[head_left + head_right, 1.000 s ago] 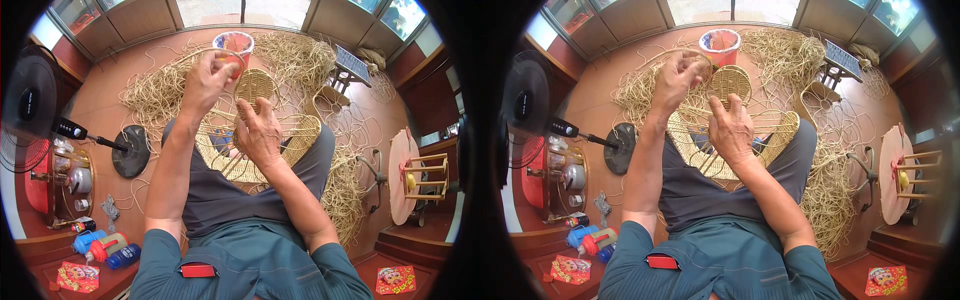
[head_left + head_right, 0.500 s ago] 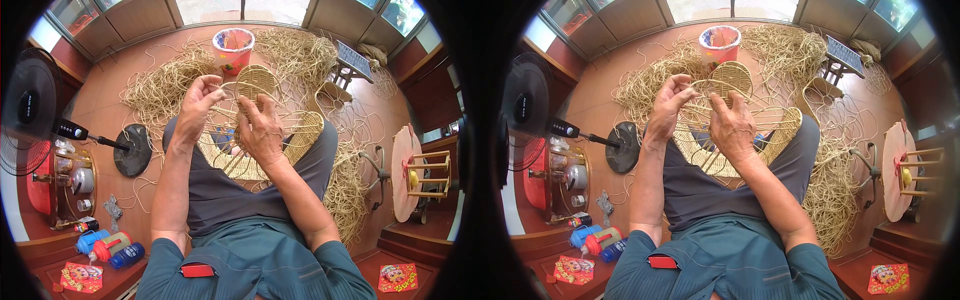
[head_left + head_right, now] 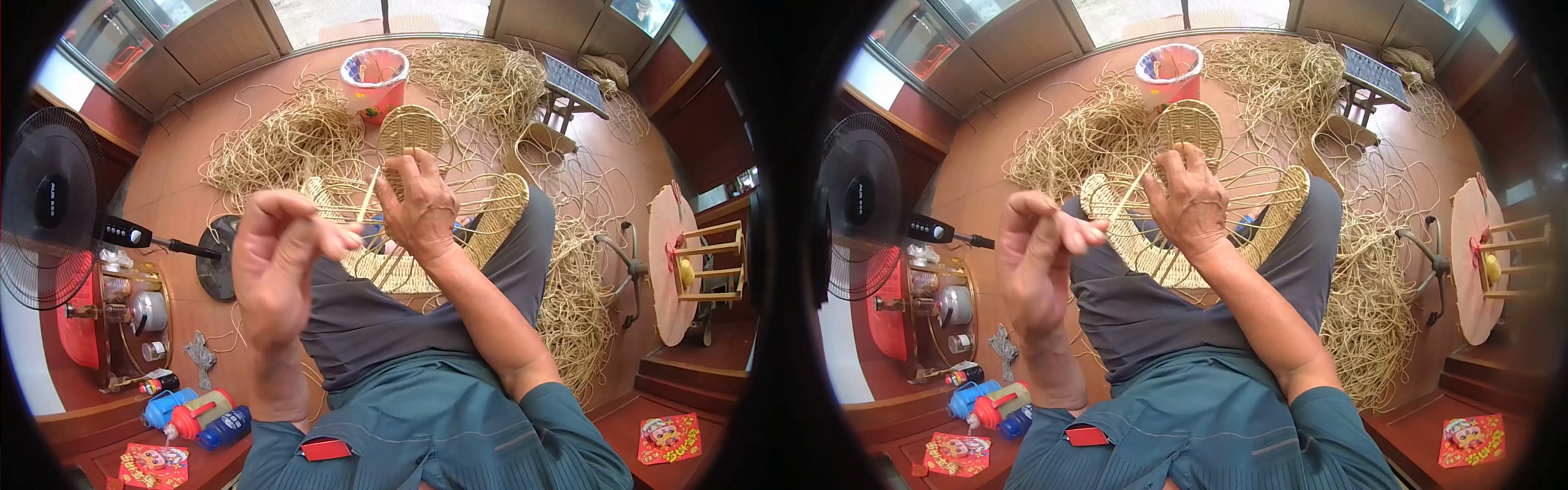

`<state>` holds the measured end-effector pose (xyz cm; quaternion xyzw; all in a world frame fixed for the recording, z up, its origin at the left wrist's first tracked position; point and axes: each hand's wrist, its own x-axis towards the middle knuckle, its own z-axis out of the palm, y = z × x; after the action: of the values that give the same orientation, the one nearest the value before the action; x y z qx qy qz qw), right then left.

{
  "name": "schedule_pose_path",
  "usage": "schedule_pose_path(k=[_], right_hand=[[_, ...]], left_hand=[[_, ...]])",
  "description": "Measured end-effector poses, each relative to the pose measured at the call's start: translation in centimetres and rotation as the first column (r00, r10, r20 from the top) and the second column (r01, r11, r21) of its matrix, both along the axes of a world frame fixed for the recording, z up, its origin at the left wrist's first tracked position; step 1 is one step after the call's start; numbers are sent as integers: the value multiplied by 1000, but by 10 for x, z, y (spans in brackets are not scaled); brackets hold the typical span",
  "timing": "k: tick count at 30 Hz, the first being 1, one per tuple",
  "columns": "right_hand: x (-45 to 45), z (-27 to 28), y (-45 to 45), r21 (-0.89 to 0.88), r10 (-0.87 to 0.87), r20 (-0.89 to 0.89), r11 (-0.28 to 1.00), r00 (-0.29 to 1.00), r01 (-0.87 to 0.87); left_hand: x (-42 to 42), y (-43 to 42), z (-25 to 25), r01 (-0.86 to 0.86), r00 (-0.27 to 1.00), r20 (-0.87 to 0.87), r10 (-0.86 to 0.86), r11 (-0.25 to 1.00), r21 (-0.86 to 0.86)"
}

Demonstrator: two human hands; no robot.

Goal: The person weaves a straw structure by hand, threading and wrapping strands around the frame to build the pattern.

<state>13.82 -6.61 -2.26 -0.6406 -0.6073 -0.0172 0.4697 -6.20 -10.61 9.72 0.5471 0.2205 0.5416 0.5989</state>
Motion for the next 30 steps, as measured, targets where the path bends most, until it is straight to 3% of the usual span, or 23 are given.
schedule_pose_path(k=[2, 6, 10, 13, 18, 21, 24, 28, 30], right_hand=[[-1, 10, 1, -92, 4, -58, 996, 998, -10], [1, 10, 6, -102, -59, -37, 993, 998, 55], [0, 6, 11, -100, -101, -99, 991, 990, 92], [-3, 5, 13, -69, -106, -158, 993, 982, 97], [-5, 5, 12, -63, -102, -120, 993, 988, 95], [-5, 3, 10, -23, -75, -93, 997, 993, 73], [-6, 6, 6, -100, -44, -90, 994, 995, 35], [-1, 18, 1, -266, 5, -44, 964, 999, -16], [1, 23, 1, -320, 29, -66, 946, 997, -49]], left_hand=[[13, -15, 17, 53, 998, -36, -50, 994, 94], [15, 0, 35, -127, 987, -61, 150, 952, 280], [12, 32, 42, -402, 855, -150, 497, 817, 414], [7, 55, 30, -462, 808, -184, 560, 796, 391], [7, 80, -5, -405, 853, -234, 467, 875, 266], [9, 97, -37, -309, 911, -258, 323, 946, 95], [19, 108, -63, -173, 941, -306, 143, 982, -73], [45, 114, -80, -31, 914, -404, -28, 990, -138], [52, 119, -80, -39, 845, -533, -38, 991, -131]])
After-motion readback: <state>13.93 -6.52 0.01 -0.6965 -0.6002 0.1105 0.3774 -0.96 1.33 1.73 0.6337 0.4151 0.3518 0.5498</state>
